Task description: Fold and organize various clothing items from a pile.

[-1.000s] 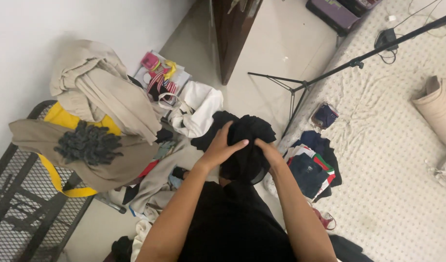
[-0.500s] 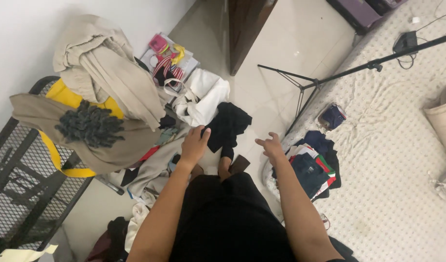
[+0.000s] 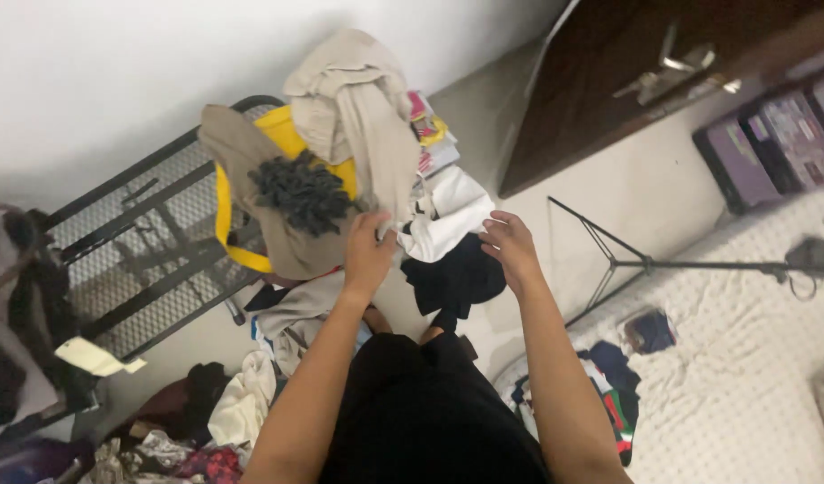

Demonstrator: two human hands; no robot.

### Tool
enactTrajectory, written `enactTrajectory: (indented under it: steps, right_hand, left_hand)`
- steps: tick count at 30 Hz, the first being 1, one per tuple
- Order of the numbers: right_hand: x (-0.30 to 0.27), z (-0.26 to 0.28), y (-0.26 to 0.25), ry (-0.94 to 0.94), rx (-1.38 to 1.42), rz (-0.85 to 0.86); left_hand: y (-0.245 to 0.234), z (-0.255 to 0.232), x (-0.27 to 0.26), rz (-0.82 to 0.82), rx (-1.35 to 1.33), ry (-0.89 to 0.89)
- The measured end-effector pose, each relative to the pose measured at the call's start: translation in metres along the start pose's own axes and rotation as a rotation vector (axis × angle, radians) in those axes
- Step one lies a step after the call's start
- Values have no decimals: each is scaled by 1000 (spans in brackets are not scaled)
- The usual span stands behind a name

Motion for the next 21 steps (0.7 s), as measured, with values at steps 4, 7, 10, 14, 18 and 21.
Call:
enactTrajectory:
  steps: [4, 7, 10, 14, 18, 21]
  right_hand:
    - [17, 33, 86, -140, -89, 202]
    - [15, 55, 164, -258, -180, 330]
    - [30, 50, 228, -556, -399, 324]
    - [40, 39, 281, -1064, -872, 105]
    - [57, 35, 290, -789, -954, 154]
    - [41, 62, 277, -586, -753, 303]
  left_hand:
    - [-61, 15, 8, -250, -8, 211]
    - [-101, 37, 13, -382, -12, 223]
    - [-130, 61, 19, -486, 48, 171]
    - [-155, 95, 27, -568, 86, 114]
    - [-169, 120, 40, -659, 102, 109]
    - [-168, 126, 54, -553, 100, -55]
Point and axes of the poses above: each hand's wrist, its own x-axis towards the middle knuckle, its own y-axis out of the palm, z = x × y, the point moved 1 cm from there along x, towards the middle knuckle, and after that the axes turned 12 degrees about -x, right-handed, at the moved point
